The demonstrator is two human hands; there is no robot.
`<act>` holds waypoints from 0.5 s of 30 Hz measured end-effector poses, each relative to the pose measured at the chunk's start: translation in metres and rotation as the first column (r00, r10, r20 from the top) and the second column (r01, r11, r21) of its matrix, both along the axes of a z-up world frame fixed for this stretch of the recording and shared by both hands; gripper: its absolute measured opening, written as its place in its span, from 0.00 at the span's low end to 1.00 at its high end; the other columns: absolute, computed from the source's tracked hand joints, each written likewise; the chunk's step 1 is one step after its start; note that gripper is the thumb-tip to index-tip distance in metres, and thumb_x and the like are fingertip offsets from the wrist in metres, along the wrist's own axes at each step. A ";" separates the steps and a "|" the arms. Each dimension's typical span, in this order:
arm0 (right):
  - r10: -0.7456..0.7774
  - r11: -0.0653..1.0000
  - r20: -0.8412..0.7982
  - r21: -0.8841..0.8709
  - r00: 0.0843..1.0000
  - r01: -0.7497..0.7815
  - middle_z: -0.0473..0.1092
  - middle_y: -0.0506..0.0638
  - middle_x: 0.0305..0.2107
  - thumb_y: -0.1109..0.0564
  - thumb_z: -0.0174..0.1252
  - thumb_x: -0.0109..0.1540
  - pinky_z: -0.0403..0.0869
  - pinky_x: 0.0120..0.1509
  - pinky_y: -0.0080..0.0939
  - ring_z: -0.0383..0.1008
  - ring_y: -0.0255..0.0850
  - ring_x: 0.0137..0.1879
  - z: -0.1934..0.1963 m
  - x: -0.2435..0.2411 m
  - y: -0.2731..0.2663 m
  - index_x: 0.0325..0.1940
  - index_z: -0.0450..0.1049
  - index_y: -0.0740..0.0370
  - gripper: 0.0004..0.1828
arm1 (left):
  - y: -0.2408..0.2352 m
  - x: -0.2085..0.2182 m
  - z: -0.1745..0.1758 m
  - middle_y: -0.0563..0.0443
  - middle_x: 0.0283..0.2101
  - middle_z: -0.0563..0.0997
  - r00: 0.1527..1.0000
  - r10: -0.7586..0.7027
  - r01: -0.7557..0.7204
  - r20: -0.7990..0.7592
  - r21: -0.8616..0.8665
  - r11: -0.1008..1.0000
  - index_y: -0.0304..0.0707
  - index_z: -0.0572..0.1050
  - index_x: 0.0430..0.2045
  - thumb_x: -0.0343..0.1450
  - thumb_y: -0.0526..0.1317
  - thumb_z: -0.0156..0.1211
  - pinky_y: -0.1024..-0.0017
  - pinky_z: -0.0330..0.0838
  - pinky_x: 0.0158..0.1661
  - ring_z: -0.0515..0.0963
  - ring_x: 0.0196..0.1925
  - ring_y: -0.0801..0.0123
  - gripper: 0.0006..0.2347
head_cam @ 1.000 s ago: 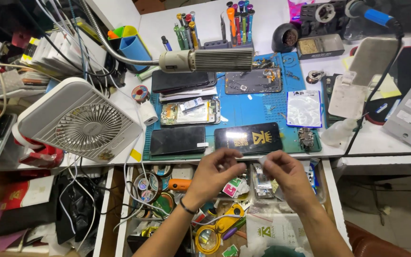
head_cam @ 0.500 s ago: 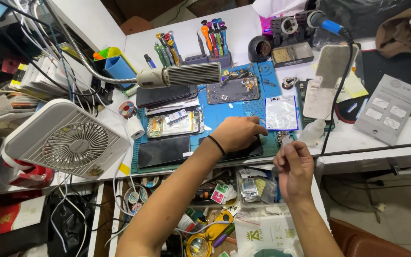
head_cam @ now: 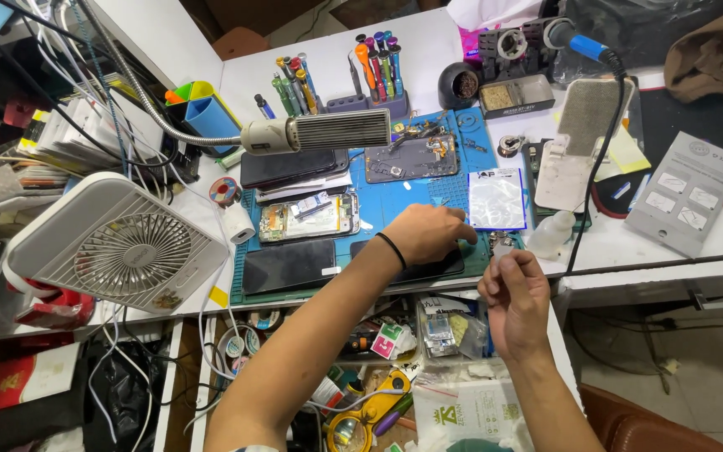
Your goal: The person opens a drawer and retrieves a small plastic bag containing a SIM card. They then pick up a smartphone, unlock it, and navigate the screen. After placing the phone down, they open the drawer again and remove a small component from a bag.
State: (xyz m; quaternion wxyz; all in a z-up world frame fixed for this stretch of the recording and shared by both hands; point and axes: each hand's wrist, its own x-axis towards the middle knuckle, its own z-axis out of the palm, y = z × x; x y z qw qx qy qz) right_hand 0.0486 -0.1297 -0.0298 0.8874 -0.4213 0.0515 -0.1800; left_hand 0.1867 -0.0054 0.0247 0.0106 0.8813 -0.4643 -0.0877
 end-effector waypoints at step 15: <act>0.001 1.000 -0.018 -0.011 1.000 -0.001 0.59 0.42 0.27 0.56 0.53 0.71 0.60 0.31 0.27 0.58 0.27 0.30 0.003 -0.001 -0.001 0.40 0.65 0.55 0.06 | -0.013 0.016 -0.019 0.56 0.36 0.84 0.999 -0.018 0.014 0.038 0.090 0.996 0.56 0.83 0.33 0.69 0.36 0.60 0.55 0.83 0.38 0.87 0.39 0.54 0.07</act>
